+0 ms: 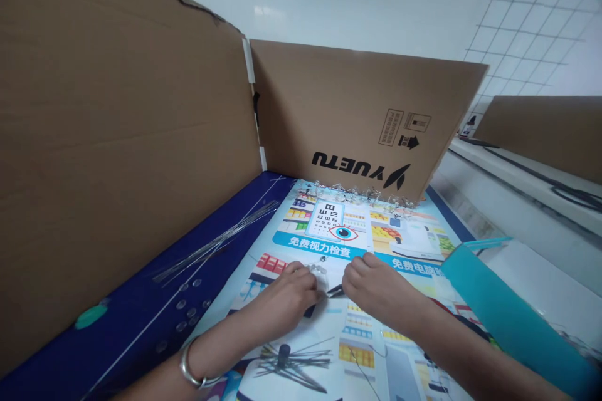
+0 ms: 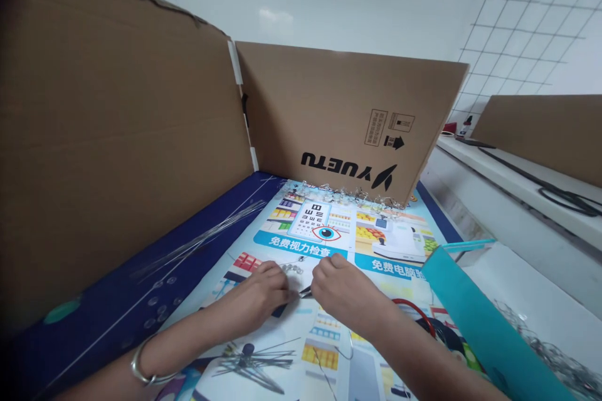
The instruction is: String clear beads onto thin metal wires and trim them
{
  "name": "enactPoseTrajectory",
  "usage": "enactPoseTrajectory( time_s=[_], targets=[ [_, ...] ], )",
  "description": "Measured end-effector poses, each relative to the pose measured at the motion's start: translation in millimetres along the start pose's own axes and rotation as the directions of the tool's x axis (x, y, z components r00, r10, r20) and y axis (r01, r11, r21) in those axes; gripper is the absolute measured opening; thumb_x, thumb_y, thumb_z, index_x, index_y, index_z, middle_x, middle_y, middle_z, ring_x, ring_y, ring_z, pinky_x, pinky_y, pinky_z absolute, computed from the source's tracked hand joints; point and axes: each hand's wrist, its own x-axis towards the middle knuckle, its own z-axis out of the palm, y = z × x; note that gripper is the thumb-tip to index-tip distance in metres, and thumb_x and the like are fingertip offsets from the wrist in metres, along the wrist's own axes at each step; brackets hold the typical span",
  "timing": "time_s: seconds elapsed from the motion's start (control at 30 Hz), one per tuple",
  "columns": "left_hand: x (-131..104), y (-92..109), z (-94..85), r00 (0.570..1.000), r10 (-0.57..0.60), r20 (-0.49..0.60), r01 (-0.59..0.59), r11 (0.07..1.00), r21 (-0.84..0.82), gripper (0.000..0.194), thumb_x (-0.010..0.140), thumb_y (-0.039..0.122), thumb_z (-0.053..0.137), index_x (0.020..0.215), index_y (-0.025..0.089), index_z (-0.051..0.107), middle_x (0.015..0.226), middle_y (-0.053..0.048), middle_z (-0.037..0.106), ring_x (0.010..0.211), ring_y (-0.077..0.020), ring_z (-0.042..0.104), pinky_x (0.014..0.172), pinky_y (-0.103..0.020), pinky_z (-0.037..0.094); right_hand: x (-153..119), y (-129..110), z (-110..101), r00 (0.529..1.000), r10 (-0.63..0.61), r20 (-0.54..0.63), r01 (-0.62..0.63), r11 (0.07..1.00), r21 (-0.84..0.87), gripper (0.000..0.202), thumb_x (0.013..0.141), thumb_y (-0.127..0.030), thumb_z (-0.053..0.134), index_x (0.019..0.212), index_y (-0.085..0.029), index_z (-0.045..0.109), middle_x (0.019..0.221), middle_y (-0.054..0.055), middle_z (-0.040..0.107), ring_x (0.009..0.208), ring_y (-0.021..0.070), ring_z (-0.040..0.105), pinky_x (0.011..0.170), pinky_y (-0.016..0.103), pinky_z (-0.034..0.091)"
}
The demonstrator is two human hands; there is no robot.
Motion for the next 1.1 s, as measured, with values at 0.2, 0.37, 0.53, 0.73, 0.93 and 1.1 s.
enactPoseTrajectory(
  time_s=[0.2, 0.37, 0.53, 0.73, 0.93, 1.1],
  targets=[
    [-2, -4, 10.3, 1.000, -0.010, -0.005, 0.010, 1.000, 0.014, 0.019, 0.084, 0.017, 0.050, 0.095, 0.022, 0.064, 0.076, -0.004, 0.056, 0.080, -0.0180, 0.048, 0.073, -0.031, 0.034, 9, 4, -8, 0.995, -0.096, -0.032, 0.095, 0.995, -0.034, 0.007, 0.079, -0.013, 0.050, 0.076, -0.016, 0.055, 0.074, 0.005, 0.053, 0.071, 0.0194, 0.044, 0.065, 0.034, 0.027],
    [-2, -8, 14.8, 1.000, 0.003, -0.004, -0.003, 1.000, 0.019, 0.018, 0.081, 0.015, 0.053, 0.094, 0.022, 0.064, 0.077, -0.004, 0.057, 0.078, -0.0185, 0.049, 0.073, -0.032, 0.034, 14, 5, -13, 0.982, -0.183, -0.045, 0.181, 0.982, -0.051, 0.009, 0.079, -0.012, 0.050, 0.074, -0.016, 0.057, 0.073, 0.004, 0.053, 0.072, 0.0195, 0.045, 0.064, 0.034, 0.027],
    [-2, -8, 10.7, 1.000, 0.011, 0.007, -0.011, 0.999, 0.035, 0.019, 0.081, 0.017, 0.055, 0.097, 0.023, 0.063, 0.079, -0.003, 0.058, 0.081, -0.0189, 0.049, 0.074, -0.032, 0.034, 18, 5, -11, 0.983, -0.179, -0.028, 0.177, 0.982, -0.060, 0.007, 0.077, -0.013, 0.053, 0.074, -0.016, 0.059, 0.072, 0.004, 0.052, 0.070, 0.0193, 0.044, 0.063, 0.034, 0.027],
    [-1, -6, 5.7, 1.000, 0.021, 0.005, -0.022, 0.999, 0.034, 0.018, 0.085, 0.021, 0.050, 0.097, 0.023, 0.063, 0.078, -0.003, 0.058, 0.080, -0.0181, 0.050, 0.072, -0.031, 0.034, 23, 7, -15, 0.979, -0.205, 0.011, 0.205, 0.976, -0.072, 0.006, 0.076, -0.015, 0.055, 0.073, -0.017, 0.060, 0.071, 0.004, 0.053, 0.072, 0.0200, 0.043, 0.064, 0.035, 0.028],
    [0, -4, 3.8, 1.000, 0.009, 0.004, -0.009, 1.000, 0.017, 0.015, 0.078, 0.016, 0.057, 0.090, 0.022, 0.064, 0.077, -0.003, 0.058, 0.079, -0.0183, 0.050, 0.072, -0.031, 0.034, 28, 10, -16, 0.971, -0.241, -0.004, 0.240, 0.969, -0.055, 0.004, 0.073, -0.014, 0.058, 0.072, -0.016, 0.060, 0.069, 0.004, 0.053, 0.072, 0.0193, 0.044, 0.065, 0.035, 0.027],
    [0, -3, 1.0, 1.000, 0.022, 0.001, -0.022, 1.000, -0.007, 0.021, 0.078, 0.014, 0.056, 0.095, 0.024, 0.063, 0.078, -0.003, 0.059, 0.079, -0.0183, 0.051, 0.071, -0.031, 0.033, 32, 14, -15, 0.961, -0.278, -0.010, 0.277, 0.959, -0.052, 0.004, 0.076, -0.016, 0.057, 0.072, -0.016, 0.060, 0.070, 0.003, 0.054, 0.073, 0.0193, 0.044, 0.066, 0.035, 0.028]
  ],
)
